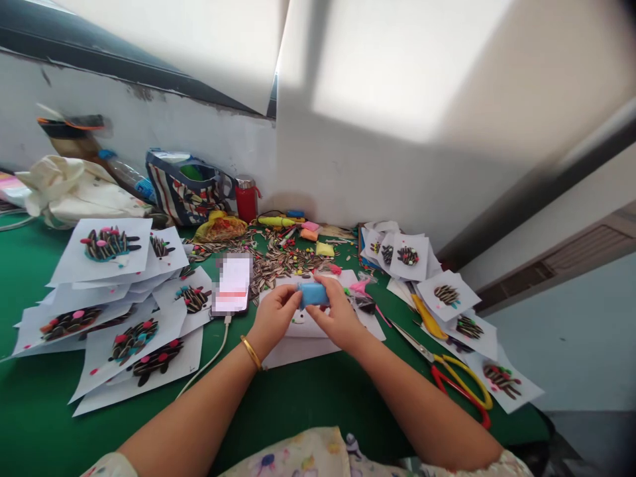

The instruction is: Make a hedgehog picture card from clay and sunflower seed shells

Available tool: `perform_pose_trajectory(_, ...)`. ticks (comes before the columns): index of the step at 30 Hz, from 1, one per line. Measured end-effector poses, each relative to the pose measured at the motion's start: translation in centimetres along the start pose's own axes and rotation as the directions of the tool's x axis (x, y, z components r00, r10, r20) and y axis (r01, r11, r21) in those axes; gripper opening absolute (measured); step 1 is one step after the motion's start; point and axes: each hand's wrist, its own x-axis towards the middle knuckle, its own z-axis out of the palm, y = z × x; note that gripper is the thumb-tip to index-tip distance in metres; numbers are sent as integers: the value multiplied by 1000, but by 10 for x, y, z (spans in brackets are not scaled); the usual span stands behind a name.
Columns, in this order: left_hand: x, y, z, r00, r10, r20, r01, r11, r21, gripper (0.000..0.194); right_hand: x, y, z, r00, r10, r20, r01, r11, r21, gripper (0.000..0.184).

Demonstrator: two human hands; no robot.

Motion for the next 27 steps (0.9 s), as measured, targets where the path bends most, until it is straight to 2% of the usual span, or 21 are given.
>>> perform_pose_trajectory(3, -1, 2, 0, 999, 47, 16, -48, 992, 116, 24, -4, 4, -4, 996, -82, -33, 77, 990, -120, 64)
perform_pose_trajectory(7, -2, -3, 2, 992, 118, 40, -125, 957, 263, 24, -4, 12, -6, 983, -155, -95, 128, 962, -240, 57)
perform_pose_trajectory(11, -4, -5, 3, 993, 75, 92, -101, 941, 322, 24, -9, 19, -8, 976, -198, -93, 160, 936, -313, 47)
perform_pose_trajectory(16, -5, 0, 4, 984, 5, 179, -65, 943, 326, 17, -15, 22, -11, 973, -214, -84, 179, 934, -311, 43)
perform_pose_trajectory(23, -5, 4, 4, 976, -53, 213, -19, 947, 322, 20, -17, 17, -16, 969, -247, -14, 210, 852, -480, 58)
perform_pose_trajectory(27, -8, 7, 6, 971, -29, 239, -33, 968, 249, 22, -17, 15, -18, 959, -278, 52, 271, 854, -445, 64)
